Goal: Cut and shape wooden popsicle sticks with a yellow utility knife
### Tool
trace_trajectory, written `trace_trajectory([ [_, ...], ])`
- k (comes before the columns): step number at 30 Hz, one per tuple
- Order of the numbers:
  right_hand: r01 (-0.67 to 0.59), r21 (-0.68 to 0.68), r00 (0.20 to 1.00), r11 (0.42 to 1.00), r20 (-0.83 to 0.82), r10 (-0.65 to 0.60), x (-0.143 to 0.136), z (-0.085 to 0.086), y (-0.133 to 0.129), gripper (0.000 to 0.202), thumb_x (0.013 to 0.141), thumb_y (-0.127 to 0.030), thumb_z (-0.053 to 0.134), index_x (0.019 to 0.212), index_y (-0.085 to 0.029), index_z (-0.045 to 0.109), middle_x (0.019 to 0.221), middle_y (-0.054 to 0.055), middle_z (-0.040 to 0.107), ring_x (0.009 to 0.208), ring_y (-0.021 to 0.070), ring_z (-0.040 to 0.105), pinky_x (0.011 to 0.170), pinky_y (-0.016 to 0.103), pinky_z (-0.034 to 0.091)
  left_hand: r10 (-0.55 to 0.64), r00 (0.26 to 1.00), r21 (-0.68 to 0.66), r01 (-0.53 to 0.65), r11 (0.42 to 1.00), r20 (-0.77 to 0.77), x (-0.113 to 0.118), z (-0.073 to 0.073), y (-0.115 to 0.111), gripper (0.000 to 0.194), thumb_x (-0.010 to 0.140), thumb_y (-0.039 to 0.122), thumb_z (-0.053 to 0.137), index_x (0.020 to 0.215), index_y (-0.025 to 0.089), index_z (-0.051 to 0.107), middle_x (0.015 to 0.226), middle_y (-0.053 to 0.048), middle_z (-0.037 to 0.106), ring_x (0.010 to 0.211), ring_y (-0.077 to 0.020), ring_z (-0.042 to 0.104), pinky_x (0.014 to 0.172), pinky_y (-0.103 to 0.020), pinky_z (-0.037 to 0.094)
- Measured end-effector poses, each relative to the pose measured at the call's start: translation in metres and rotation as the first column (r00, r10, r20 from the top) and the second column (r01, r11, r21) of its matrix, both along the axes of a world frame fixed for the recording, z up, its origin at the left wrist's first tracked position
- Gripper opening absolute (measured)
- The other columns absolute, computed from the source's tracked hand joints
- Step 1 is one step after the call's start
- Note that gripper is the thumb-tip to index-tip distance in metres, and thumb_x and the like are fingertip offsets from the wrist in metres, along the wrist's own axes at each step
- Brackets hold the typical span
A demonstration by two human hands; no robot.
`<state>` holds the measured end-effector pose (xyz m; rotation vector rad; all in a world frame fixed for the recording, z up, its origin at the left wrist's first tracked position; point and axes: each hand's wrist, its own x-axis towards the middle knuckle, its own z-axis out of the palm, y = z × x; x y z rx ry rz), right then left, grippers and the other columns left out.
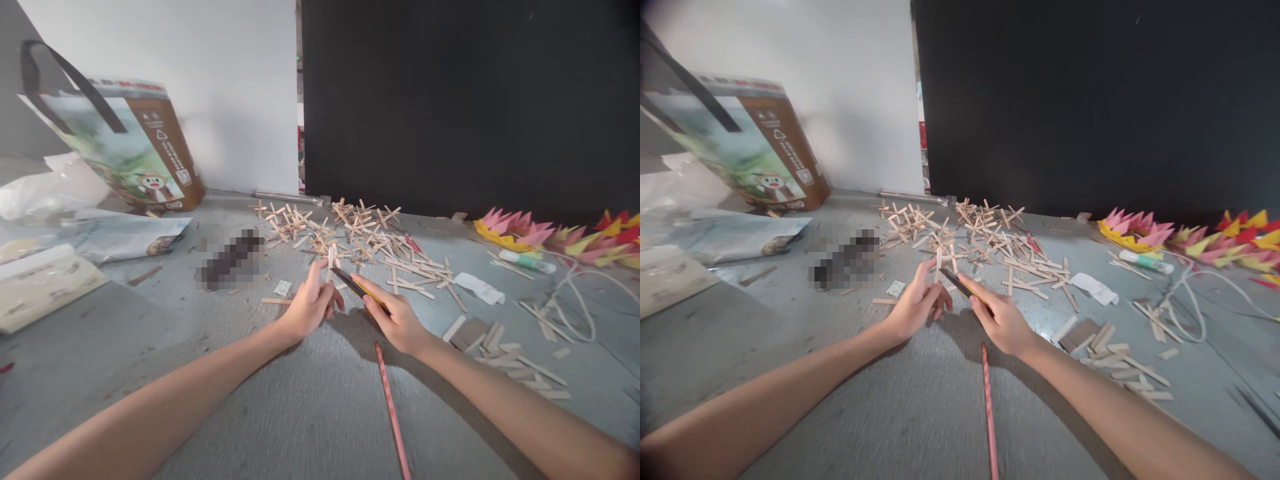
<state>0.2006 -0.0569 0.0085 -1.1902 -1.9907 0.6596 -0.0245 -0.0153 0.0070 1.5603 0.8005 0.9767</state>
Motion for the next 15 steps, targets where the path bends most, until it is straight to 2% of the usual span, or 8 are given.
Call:
trace_trajectory([
  [3, 0.009, -0.011, 1.000, 1.000, 0.005, -0.009, 0.000, 0.000, 0.000, 0.052, 0.109, -0.042, 0.041, 0.159, -0.029, 0.047, 0.076, 0.004, 0.068, 0.072, 0.0219, 0.065, 0.072, 0.036, 0.053, 0.030, 0.999, 0.021, -0.029, 0.999, -0.038, -0.001, -0.001, -0.001, 0.045, 0.105, 0.040, 0.041, 0.146, 0.022, 0.031, 0.073, 0.001, 0.068, 0.046, -0.0092, 0.049, 0.051, -0.020, 0.042],
  [8, 0.028, -0.061, 0.999, 0.998, -0.039, -0.030, -0.003, 0.003, 0.000, 0.053, 0.108, -0.044, 0.042, 0.157, -0.026, 0.050, 0.066, 0.000, 0.060, 0.056, 0.0180, 0.052, 0.059, 0.032, 0.045, 0.174, 0.969, 0.140, -0.150, 0.979, -0.177, -0.002, -0.001, -0.004, 0.046, 0.106, 0.040, 0.041, 0.148, 0.022, 0.038, 0.076, 0.000, 0.069, 0.053, -0.0109, 0.051, 0.060, -0.022, 0.047],
  [12, 0.013, -0.256, 0.975, 0.967, -0.210, -0.068, -0.010, 0.004, -0.002, 0.055, 0.107, -0.047, 0.043, 0.157, -0.027, 0.049, 0.061, -0.003, 0.051, 0.048, 0.0142, 0.043, 0.047, 0.027, 0.036, 0.195, 0.948, 0.210, -0.143, 0.967, -0.252, -0.003, -0.003, -0.004, 0.045, 0.107, 0.037, 0.035, 0.149, 0.021, 0.035, 0.077, -0.001, 0.069, 0.052, -0.0105, 0.050, 0.058, -0.021, 0.044],
  [15, -0.028, -0.387, 0.935, 0.922, -0.336, -0.113, -0.016, 0.005, -0.006, 0.056, 0.106, -0.049, 0.045, 0.157, -0.028, 0.048, 0.064, -0.005, 0.053, 0.043, 0.0106, 0.042, 0.042, 0.023, 0.033, 0.193, 0.950, 0.229, -0.137, 0.964, -0.246, -0.003, -0.006, -0.003, 0.045, 0.106, 0.034, 0.037, 0.149, 0.020, 0.033, 0.078, 0.000, 0.069, 0.052, -0.0100, 0.051, 0.058, -0.021, 0.042],
])
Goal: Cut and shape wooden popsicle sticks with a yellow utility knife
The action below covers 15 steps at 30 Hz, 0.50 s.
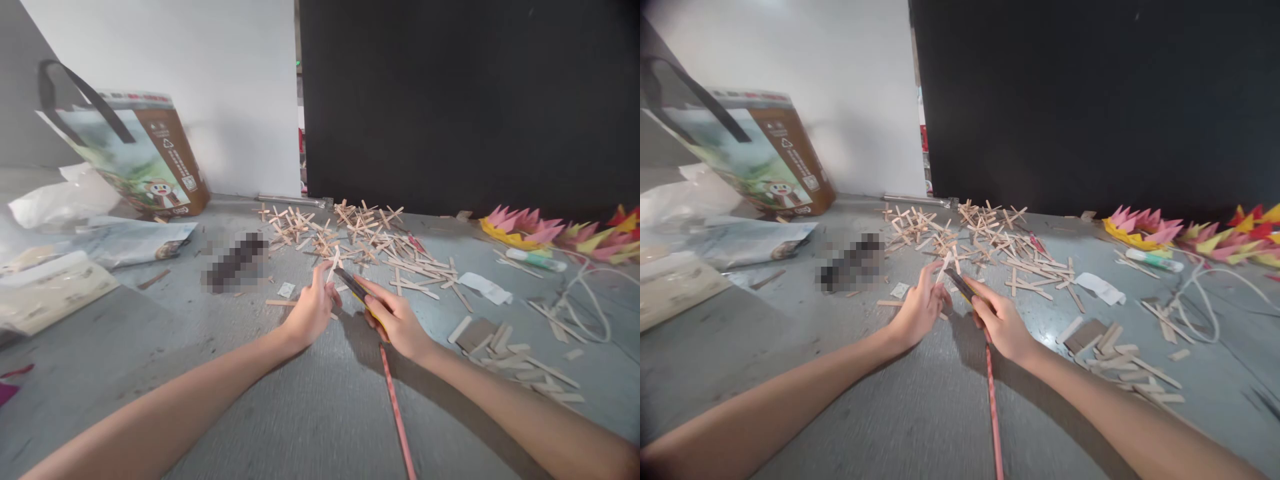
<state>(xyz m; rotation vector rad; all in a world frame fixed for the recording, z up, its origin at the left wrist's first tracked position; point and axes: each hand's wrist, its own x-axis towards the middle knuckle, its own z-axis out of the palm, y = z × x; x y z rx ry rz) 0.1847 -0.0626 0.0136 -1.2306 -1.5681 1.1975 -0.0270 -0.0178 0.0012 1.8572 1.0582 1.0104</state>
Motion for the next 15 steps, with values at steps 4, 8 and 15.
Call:
trace_trajectory([
  [4, 0.004, -0.090, 0.992, 0.996, -0.122, -0.015, -0.0033, 0.0026, -0.0024, 0.060, 0.102, -0.051, 0.051, 0.156, -0.025, 0.048, 0.062, -0.006, 0.055, 0.038, 0.0080, 0.040, 0.039, 0.021, 0.032, -0.004, 1.000, -0.006, 0.004, 1.000, 0.016, 0.0010, -0.0038, 0.0033, 0.044, 0.105, 0.032, 0.037, 0.146, 0.018, 0.032, 0.074, 0.000, 0.068, 0.052, -0.0100, 0.051, 0.058, -0.021, 0.043],
  [8, -0.030, -0.149, 0.980, 0.988, -0.199, 0.000, -0.0028, 0.0029, -0.0007, 0.065, 0.099, -0.053, 0.055, 0.155, -0.021, 0.047, 0.059, -0.007, 0.054, 0.035, 0.0080, 0.039, 0.037, 0.020, 0.027, -0.008, 0.999, -0.031, 0.010, 0.999, 0.045, 0.0025, -0.0064, 0.0051, 0.042, 0.105, 0.032, 0.038, 0.144, 0.018, 0.033, 0.070, 0.001, 0.067, 0.048, -0.0096, 0.050, 0.055, -0.021, 0.041],
  [15, -0.161, -0.229, 0.927, 0.960, -0.370, 0.067, 0.0032, 0.0035, 0.0048, 0.060, 0.099, -0.046, 0.058, 0.153, -0.023, 0.047, 0.060, -0.007, 0.053, 0.035, 0.0060, 0.029, 0.039, 0.022, 0.022, -0.027, 0.991, -0.061, 0.036, 0.997, 0.134, 0.0018, -0.0002, 0.0047, 0.043, 0.099, 0.029, 0.048, 0.141, 0.020, 0.043, 0.059, 0.006, 0.059, 0.048, -0.0107, 0.050, 0.054, -0.020, 0.039],
])
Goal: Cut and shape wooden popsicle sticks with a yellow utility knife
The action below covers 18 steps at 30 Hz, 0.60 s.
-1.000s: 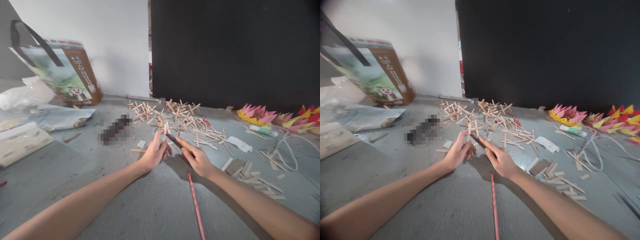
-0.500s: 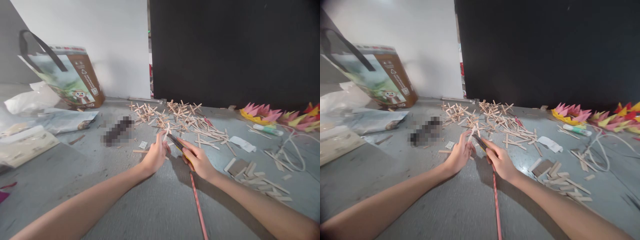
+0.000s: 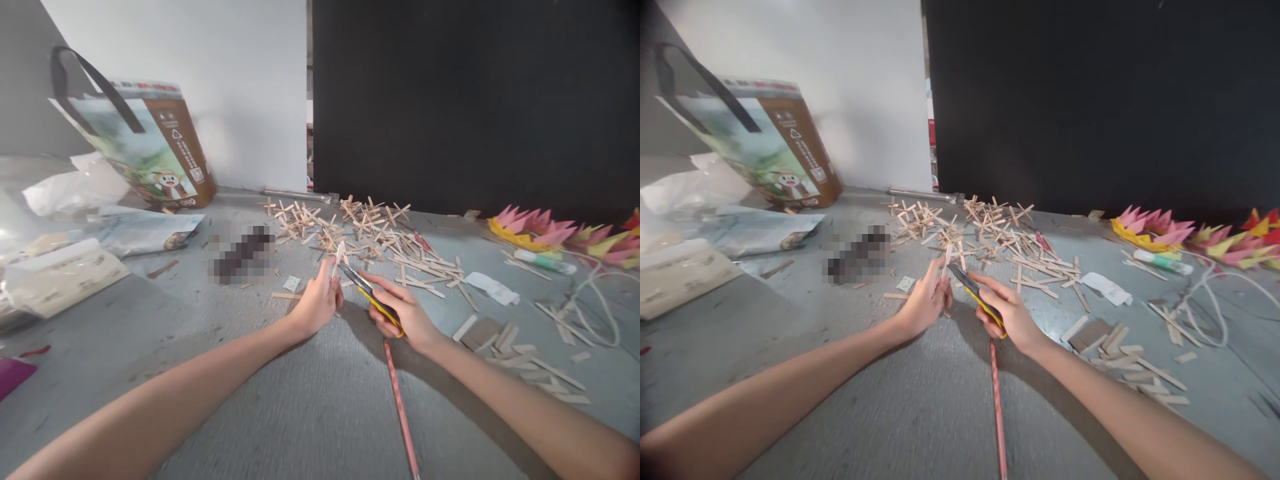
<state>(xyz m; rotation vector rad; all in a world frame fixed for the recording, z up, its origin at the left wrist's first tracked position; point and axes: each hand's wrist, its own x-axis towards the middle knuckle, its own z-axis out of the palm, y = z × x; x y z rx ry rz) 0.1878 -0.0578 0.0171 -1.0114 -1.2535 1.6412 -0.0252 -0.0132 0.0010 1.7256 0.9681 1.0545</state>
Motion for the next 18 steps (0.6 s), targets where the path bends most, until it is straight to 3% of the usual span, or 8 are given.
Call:
trace_trajectory([
  [3, -0.027, 0.033, 0.999, 0.999, -0.041, 0.028, 0.0031, 0.0001, 0.0007, 0.056, 0.101, -0.044, 0.056, 0.152, -0.023, 0.048, 0.059, -0.008, 0.051, 0.036, 0.0062, 0.023, 0.040, 0.023, 0.021, -0.001, 1.000, -0.035, 0.003, 0.999, 0.029, 0.0003, 0.0004, 0.0020, 0.045, 0.095, 0.024, 0.049, 0.140, 0.020, 0.043, 0.056, 0.008, 0.057, 0.051, -0.0111, 0.051, 0.056, -0.020, 0.040],
  [5, 0.053, 0.154, 0.999, 0.987, 0.004, -0.054, 0.0044, -0.0010, 0.0006, 0.054, 0.102, -0.045, 0.055, 0.152, -0.025, 0.047, 0.061, -0.007, 0.051, 0.039, 0.0080, 0.029, 0.042, 0.024, 0.025, 0.016, 0.998, -0.103, -0.009, 0.995, 0.067, 0.0011, -0.0007, 0.0036, 0.037, 0.095, 0.025, 0.050, 0.131, 0.020, 0.042, 0.057, 0.008, 0.057, 0.050, -0.0108, 0.050, 0.054, -0.019, 0.038],
  [8, 0.212, 0.378, 0.957, 0.901, 0.105, -0.269, 0.0057, -0.0040, 0.0020, 0.048, 0.102, -0.046, 0.056, 0.145, -0.025, 0.051, 0.071, -0.004, 0.056, 0.052, 0.0124, 0.045, 0.051, 0.027, 0.035, 0.009, 0.988, -0.220, 0.025, 0.975, 0.153, 0.0015, -0.0012, 0.0053, 0.017, 0.101, 0.038, 0.045, 0.107, 0.023, 0.041, 0.057, 0.008, 0.055, 0.044, -0.0095, 0.041, 0.048, -0.020, 0.032],
  [12, 0.303, 0.546, 0.849, 0.781, 0.218, -0.482, 0.0070, -0.0063, 0.0063, 0.039, 0.099, -0.048, 0.061, 0.130, -0.023, 0.061, 0.085, 0.000, 0.057, 0.066, 0.0147, 0.046, 0.062, 0.029, 0.041, -0.087, 0.969, -0.217, 0.138, 0.966, 0.229, -0.0012, 0.0031, 0.0052, 0.035, 0.103, 0.051, 0.042, 0.084, 0.023, 0.039, 0.060, 0.006, 0.047, 0.048, -0.0085, 0.039, 0.051, -0.021, 0.032],
  [18, 0.229, 0.561, 0.824, 0.796, 0.324, -0.465, 0.0073, -0.0095, 0.0058, 0.039, 0.094, -0.051, 0.068, 0.122, -0.024, 0.067, 0.077, -0.001, 0.056, 0.063, 0.0153, 0.046, 0.061, 0.028, 0.041, -0.332, 0.937, -0.232, 0.348, 0.908, 0.106, -0.0052, 0.0050, 0.0054, 0.047, 0.101, 0.055, 0.046, 0.070, 0.021, 0.038, 0.059, 0.005, 0.035, 0.054, -0.0102, 0.030, 0.056, -0.026, 0.027],
])
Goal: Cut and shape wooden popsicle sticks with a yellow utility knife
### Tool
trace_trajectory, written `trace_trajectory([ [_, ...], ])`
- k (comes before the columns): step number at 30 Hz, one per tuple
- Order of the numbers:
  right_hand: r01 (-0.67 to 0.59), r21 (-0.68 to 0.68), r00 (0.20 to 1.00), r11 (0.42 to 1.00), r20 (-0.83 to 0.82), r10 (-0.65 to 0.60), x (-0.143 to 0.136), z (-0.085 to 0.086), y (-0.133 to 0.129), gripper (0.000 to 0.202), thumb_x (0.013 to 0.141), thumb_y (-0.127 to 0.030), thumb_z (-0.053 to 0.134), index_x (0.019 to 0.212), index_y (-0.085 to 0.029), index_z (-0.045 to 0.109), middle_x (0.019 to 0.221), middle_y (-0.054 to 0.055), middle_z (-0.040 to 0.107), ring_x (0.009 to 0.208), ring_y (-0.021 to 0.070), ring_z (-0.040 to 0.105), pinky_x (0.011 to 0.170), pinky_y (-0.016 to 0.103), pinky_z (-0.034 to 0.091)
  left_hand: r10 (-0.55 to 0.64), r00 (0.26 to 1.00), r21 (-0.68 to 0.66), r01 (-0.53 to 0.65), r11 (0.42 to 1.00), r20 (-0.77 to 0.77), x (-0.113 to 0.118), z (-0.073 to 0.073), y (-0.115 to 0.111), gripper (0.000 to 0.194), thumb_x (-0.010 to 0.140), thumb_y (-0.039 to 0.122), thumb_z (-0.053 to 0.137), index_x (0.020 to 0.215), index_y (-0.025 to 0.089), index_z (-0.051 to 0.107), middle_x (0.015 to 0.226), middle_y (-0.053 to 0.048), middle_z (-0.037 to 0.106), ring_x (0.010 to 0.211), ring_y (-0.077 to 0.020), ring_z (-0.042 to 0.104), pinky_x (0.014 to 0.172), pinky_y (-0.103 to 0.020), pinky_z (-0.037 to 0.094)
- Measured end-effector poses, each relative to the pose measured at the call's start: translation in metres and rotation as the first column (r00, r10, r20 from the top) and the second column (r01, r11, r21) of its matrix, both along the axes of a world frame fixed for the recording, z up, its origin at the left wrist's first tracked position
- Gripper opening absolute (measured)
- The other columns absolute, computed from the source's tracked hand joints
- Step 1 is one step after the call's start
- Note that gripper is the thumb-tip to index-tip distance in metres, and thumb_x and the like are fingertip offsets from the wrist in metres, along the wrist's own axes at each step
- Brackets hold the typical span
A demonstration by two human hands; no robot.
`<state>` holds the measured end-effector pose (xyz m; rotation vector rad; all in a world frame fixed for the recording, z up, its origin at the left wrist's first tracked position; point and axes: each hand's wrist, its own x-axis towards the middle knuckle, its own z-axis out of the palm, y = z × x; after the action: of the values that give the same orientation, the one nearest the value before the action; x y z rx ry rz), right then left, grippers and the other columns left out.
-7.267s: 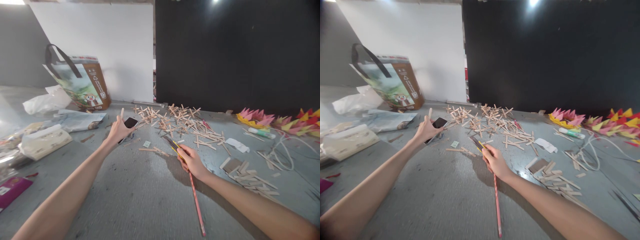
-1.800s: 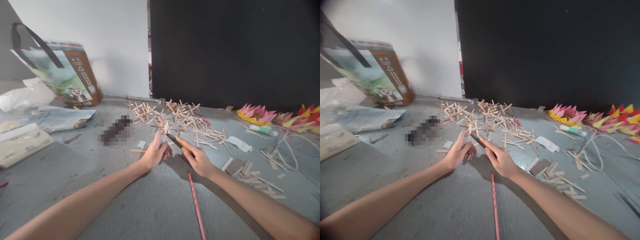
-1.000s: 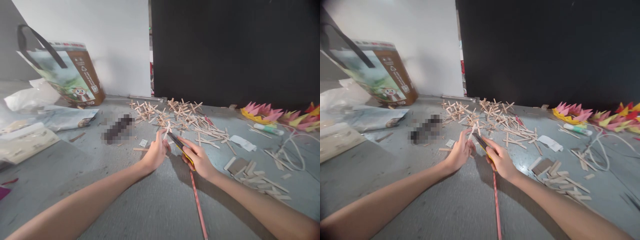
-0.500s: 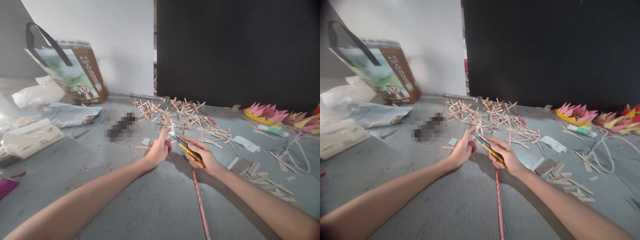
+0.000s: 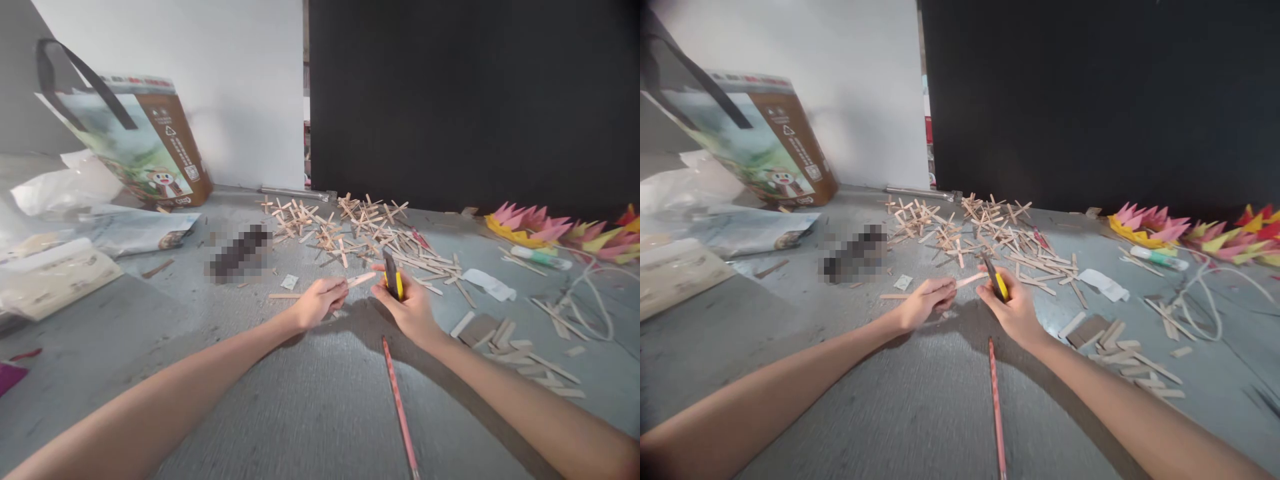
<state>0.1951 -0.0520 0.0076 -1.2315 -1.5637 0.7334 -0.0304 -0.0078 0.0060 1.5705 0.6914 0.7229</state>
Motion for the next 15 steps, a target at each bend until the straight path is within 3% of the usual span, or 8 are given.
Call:
trace_trajectory([
  [5, -0.066, -0.051, 0.993, 0.997, 0.098, 0.071, -0.001, -0.003, 0.001, 0.031, 0.093, -0.054, 0.068, 0.095, -0.023, 0.072, 0.079, 0.000, 0.064, 0.071, 0.0184, 0.056, 0.065, 0.028, 0.043, -0.093, 0.992, 0.046, 0.097, 0.994, -0.082, 0.000, 0.001, 0.002, 0.043, 0.099, 0.050, 0.046, 0.067, 0.021, 0.040, 0.062, 0.003, 0.036, 0.058, -0.0122, 0.033, 0.058, -0.027, 0.029],
  [10, 0.013, -0.078, 0.991, 0.997, 0.133, -0.003, 0.000, -0.001, 0.004, 0.036, 0.094, -0.055, 0.065, 0.084, -0.021, 0.069, 0.072, -0.001, 0.058, 0.068, 0.0165, 0.050, 0.063, 0.027, 0.039, -0.071, 0.973, 0.181, 0.112, 0.977, -0.220, 0.001, 0.012, -0.006, 0.045, 0.102, 0.047, 0.041, 0.067, 0.019, 0.046, 0.063, 0.002, 0.045, 0.060, -0.0119, 0.040, 0.061, -0.026, 0.032],
  [13, 0.037, -0.057, 0.992, 0.998, 0.121, -0.030, -0.001, 0.001, 0.005, 0.036, 0.094, -0.055, 0.065, 0.083, -0.021, 0.066, 0.073, -0.001, 0.058, 0.069, 0.0163, 0.050, 0.064, 0.027, 0.039, -0.108, 0.974, 0.034, 0.117, 0.993, -0.197, 0.002, 0.014, -0.010, 0.042, 0.103, 0.050, 0.041, 0.077, 0.019, 0.054, 0.057, 0.005, 0.041, 0.052, -0.0108, 0.035, 0.055, -0.025, 0.029],
  [15, 0.042, -0.025, 0.998, 0.999, 0.051, -0.040, -0.003, 0.002, 0.004, 0.031, 0.095, -0.053, 0.065, 0.095, -0.022, 0.064, 0.075, -0.002, 0.056, 0.067, 0.0152, 0.049, 0.062, 0.027, 0.039, -0.058, 0.989, -0.031, 0.054, 0.998, -0.134, 0.002, 0.011, -0.009, 0.044, 0.103, 0.054, 0.039, 0.084, 0.019, 0.056, 0.055, 0.006, 0.037, 0.050, -0.0108, 0.032, 0.053, -0.024, 0.030],
])
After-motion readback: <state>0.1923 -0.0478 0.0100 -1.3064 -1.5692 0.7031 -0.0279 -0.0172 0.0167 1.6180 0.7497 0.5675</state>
